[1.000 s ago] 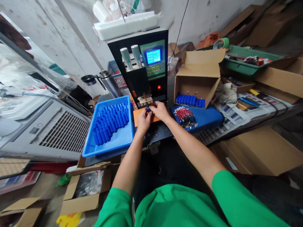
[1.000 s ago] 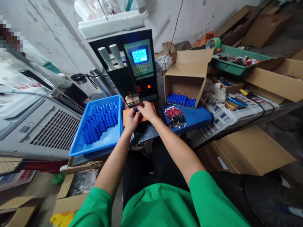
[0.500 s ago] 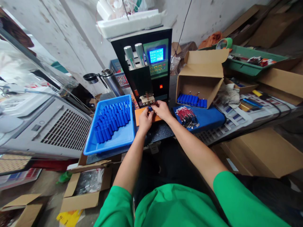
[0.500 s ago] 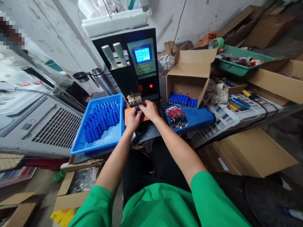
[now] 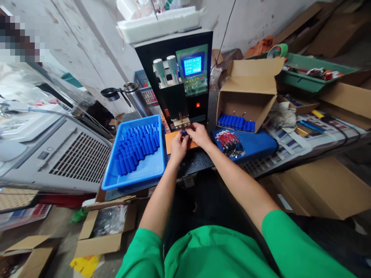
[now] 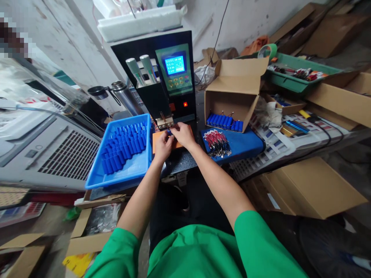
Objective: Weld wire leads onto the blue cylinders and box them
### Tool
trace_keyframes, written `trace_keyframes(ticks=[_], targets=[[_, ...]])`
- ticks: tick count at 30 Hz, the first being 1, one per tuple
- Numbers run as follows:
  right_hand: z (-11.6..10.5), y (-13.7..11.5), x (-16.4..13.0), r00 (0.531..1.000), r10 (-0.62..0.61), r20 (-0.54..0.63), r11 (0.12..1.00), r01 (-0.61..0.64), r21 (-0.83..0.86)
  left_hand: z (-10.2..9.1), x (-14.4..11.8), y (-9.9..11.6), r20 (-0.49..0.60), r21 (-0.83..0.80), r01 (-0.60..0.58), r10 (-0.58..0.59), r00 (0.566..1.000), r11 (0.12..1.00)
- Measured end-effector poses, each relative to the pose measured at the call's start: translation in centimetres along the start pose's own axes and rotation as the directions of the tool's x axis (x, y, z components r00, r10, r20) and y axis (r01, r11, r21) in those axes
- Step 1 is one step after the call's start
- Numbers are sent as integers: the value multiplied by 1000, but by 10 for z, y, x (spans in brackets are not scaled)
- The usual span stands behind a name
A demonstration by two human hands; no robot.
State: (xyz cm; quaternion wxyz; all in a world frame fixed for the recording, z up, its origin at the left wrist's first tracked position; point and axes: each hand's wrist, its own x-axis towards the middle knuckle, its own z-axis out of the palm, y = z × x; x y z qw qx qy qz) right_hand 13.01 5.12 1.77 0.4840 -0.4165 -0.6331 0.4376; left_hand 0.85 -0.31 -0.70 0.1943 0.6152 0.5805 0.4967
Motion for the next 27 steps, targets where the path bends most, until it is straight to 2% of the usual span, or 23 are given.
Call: trace_keyframes(ticks=[6,16,21,27], targets=[[0,3,-1,1000,22,4,1000,-22,19,1,-1,1,-8,-1,6,-6,1000,1000],[-10,-5,-19,998,32,51,989,-39,144,-2,-2,6,-20,35,7,-7,1000,999],[-13,-5,-32,999,-4,35,1000,4,4,1,-3,1,-45,-15,6,-7,999,1000],[-9,-15,-45,999,-31,-15,980,27,-199,0,-5,2,-83,40,-30,34,996,999]])
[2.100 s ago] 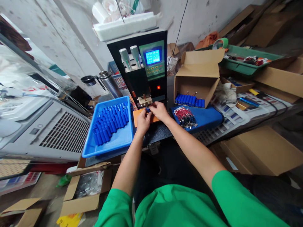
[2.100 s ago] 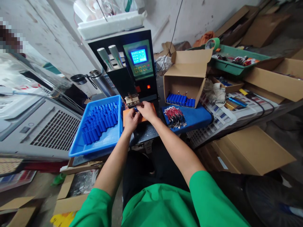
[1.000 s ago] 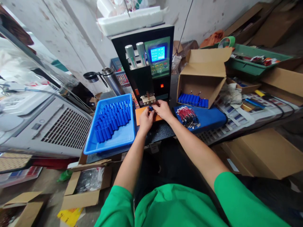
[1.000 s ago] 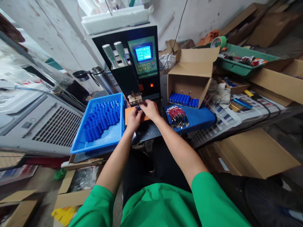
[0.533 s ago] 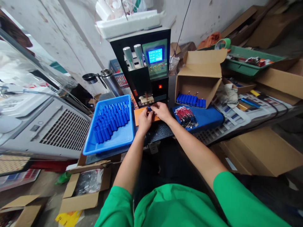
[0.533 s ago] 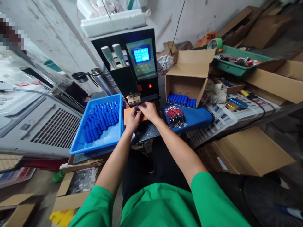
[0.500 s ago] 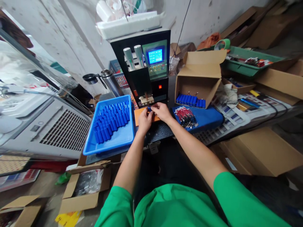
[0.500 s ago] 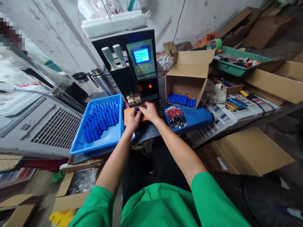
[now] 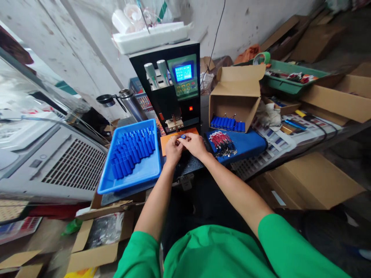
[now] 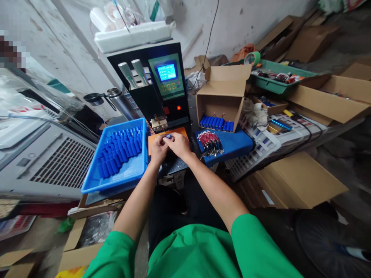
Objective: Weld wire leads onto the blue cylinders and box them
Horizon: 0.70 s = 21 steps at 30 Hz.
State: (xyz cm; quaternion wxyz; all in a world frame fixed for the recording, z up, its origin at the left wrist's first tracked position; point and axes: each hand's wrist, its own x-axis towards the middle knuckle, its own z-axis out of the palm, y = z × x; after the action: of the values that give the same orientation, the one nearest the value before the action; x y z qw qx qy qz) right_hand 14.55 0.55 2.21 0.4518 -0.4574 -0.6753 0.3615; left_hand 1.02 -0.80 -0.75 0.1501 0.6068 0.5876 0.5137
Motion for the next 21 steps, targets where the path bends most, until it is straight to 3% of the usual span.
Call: trace_keyframes(ticks=[6,10,16,21], targets=[[-4,-6,-3,999,28,-33,997,-31,-72,-2,1,1,23,12,-27,26,999,1000],[-10,-7,-3,992,43,-120,993,-56,-105,-3,6,0,47,9,-31,31,998,999],[0,1,10,987,161,-9,966,-156,205,-4,15,6,62,52,-60,57,996,997],[5,5,14,980,197,17,953,-195,232,-6,16,14,55,107,-73,67,996,992]])
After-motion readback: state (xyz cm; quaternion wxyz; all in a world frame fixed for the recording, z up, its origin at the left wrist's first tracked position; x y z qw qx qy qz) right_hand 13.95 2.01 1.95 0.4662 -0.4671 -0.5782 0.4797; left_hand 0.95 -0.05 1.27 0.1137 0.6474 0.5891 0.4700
